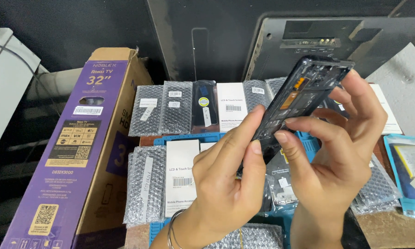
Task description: Inspecting a phone frame and a broken screen, then unpacking a new replacement screen for installation.
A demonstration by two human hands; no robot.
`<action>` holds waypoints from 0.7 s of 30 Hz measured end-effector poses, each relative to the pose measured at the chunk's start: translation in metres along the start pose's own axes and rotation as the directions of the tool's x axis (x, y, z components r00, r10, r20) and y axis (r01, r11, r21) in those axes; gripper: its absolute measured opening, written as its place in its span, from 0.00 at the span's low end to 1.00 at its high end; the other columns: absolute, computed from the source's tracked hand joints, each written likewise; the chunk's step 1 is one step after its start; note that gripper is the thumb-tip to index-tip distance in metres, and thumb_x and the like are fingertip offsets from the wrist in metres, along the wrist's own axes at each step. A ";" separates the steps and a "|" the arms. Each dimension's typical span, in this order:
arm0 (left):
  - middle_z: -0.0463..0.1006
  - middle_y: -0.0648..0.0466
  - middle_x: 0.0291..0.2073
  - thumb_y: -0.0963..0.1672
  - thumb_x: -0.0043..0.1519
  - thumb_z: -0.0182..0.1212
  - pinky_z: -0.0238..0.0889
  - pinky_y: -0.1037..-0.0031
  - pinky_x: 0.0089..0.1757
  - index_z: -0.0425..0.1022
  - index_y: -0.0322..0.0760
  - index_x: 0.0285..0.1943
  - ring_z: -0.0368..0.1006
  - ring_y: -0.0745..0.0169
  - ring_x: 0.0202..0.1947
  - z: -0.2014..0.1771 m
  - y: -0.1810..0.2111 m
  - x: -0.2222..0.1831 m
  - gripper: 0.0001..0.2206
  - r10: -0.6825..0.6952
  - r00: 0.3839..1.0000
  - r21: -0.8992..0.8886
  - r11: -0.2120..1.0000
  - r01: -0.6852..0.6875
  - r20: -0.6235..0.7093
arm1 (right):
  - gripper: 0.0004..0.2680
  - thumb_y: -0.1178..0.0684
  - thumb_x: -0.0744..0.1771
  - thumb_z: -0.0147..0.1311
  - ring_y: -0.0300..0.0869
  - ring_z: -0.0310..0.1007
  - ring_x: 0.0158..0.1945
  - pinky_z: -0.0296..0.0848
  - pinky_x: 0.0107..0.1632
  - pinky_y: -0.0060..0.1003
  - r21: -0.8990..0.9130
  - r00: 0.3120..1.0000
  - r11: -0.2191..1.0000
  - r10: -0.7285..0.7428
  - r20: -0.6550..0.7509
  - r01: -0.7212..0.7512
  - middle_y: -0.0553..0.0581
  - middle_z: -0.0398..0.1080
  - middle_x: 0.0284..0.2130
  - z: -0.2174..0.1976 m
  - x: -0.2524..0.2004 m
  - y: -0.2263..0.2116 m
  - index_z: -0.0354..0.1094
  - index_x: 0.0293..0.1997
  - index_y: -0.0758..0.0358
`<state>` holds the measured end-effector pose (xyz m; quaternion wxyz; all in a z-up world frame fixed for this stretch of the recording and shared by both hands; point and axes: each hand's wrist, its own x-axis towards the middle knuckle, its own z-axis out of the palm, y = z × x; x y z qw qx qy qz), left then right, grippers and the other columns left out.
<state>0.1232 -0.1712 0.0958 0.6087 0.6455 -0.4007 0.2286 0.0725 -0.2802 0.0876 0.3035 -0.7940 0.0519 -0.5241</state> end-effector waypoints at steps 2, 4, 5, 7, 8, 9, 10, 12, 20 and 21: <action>0.74 0.42 0.48 0.38 0.62 0.43 0.73 0.75 0.43 0.65 0.24 0.53 0.79 0.56 0.41 0.000 0.000 0.000 0.12 0.001 1.000 0.006 1.000 -0.001 0.001 | 0.03 0.58 0.65 0.56 0.55 0.56 0.63 0.66 0.56 0.40 -0.015 1.000 1.000 -0.004 0.009 0.004 0.66 0.46 0.63 -0.001 0.000 0.000 0.66 0.37 0.64; 0.74 0.42 0.48 0.38 0.62 0.43 0.73 0.75 0.43 0.65 0.24 0.53 0.79 0.56 0.41 -0.001 0.000 0.000 0.12 -0.007 1.000 0.013 1.000 0.007 0.003 | 0.05 0.56 0.63 0.57 0.55 0.56 0.62 0.65 0.57 0.40 -0.018 1.000 1.000 0.007 0.018 -0.007 0.66 0.46 0.63 -0.001 0.001 0.000 0.66 0.31 0.64; 0.74 0.42 0.48 0.38 0.62 0.43 0.73 0.75 0.43 0.65 0.24 0.53 0.79 0.56 0.41 -0.001 0.000 0.000 0.12 -0.007 1.000 0.013 1.000 0.007 0.002 | 0.05 0.56 0.63 0.57 0.55 0.56 0.62 0.65 0.57 0.40 -0.018 1.000 1.000 0.007 0.019 -0.007 0.66 0.46 0.63 0.000 0.000 0.002 0.66 0.31 0.64; 0.74 0.41 0.48 0.38 0.62 0.43 0.73 0.74 0.43 0.65 0.23 0.53 0.79 0.55 0.42 -0.001 0.000 0.001 0.12 0.008 1.000 0.012 1.000 -0.008 0.003 | 0.09 0.56 0.63 0.55 0.51 0.53 0.61 0.66 0.59 0.39 0.089 0.999 0.996 -0.012 -0.044 0.016 0.71 0.49 0.62 0.002 0.000 0.005 0.61 0.40 0.68; 0.74 0.41 0.48 0.38 0.62 0.43 0.73 0.74 0.43 0.65 0.23 0.53 0.79 0.55 0.42 -0.001 0.000 0.000 0.12 0.007 1.000 0.012 1.000 -0.007 0.003 | 0.09 0.56 0.63 0.55 0.51 0.53 0.61 0.66 0.59 0.39 0.089 0.999 0.996 -0.012 -0.043 0.016 0.71 0.49 0.62 0.004 0.000 0.004 0.61 0.40 0.68; 0.74 0.40 0.48 0.37 0.62 0.43 0.73 0.73 0.45 0.64 0.23 0.53 0.79 0.53 0.43 -0.001 -0.001 0.000 0.12 0.036 0.999 0.012 0.999 -0.036 0.013 | 0.08 0.57 0.64 0.54 0.52 0.53 0.62 0.62 0.63 0.41 0.083 0.998 0.996 -0.020 -0.058 0.024 0.71 0.49 0.61 0.005 0.001 0.003 0.61 0.40 0.68; 0.73 0.40 0.49 0.37 0.62 0.43 0.73 0.72 0.46 0.63 0.22 0.53 0.78 0.52 0.44 0.000 -0.001 -0.001 0.12 0.064 0.998 0.011 0.998 -0.064 0.023 | 0.07 0.57 0.64 0.53 0.53 0.53 0.63 0.58 0.67 0.44 0.077 0.997 0.997 -0.027 -0.073 0.033 0.71 0.49 0.61 0.006 0.001 0.002 0.62 0.39 0.69; 0.73 0.39 0.49 0.36 0.62 0.44 0.74 0.71 0.46 0.63 0.21 0.54 0.79 0.51 0.44 0.001 -0.002 -0.002 0.12 0.094 0.995 0.017 0.995 -0.095 0.033 | 0.05 0.57 0.65 0.52 0.53 0.52 0.65 0.59 0.66 0.44 0.087 0.997 0.996 -0.004 -0.080 0.011 0.69 0.48 0.61 0.008 0.000 0.002 0.62 0.38 0.68; 0.73 0.39 0.49 0.36 0.61 0.46 0.75 0.70 0.46 0.62 0.20 0.54 0.79 0.49 0.44 0.003 -0.002 -0.005 0.13 0.172 0.984 0.060 0.983 -0.175 0.050 | 0.06 0.56 0.68 0.45 0.56 0.50 0.66 0.52 0.69 0.49 0.036 0.999 0.999 -0.019 -0.044 0.020 0.71 0.46 0.62 0.008 0.003 0.000 0.60 0.36 0.70; 0.73 0.40 0.49 0.36 0.61 0.46 0.75 0.71 0.45 0.63 0.21 0.54 0.80 0.50 0.42 0.004 -0.003 -0.005 0.13 0.163 0.986 0.071 0.984 -0.165 0.028 | 0.07 0.55 0.68 0.43 0.56 0.49 0.66 0.51 0.70 0.49 0.040 1.000 0.999 -0.025 -0.014 0.026 0.70 0.45 0.62 0.007 0.003 0.001 0.59 0.36 0.69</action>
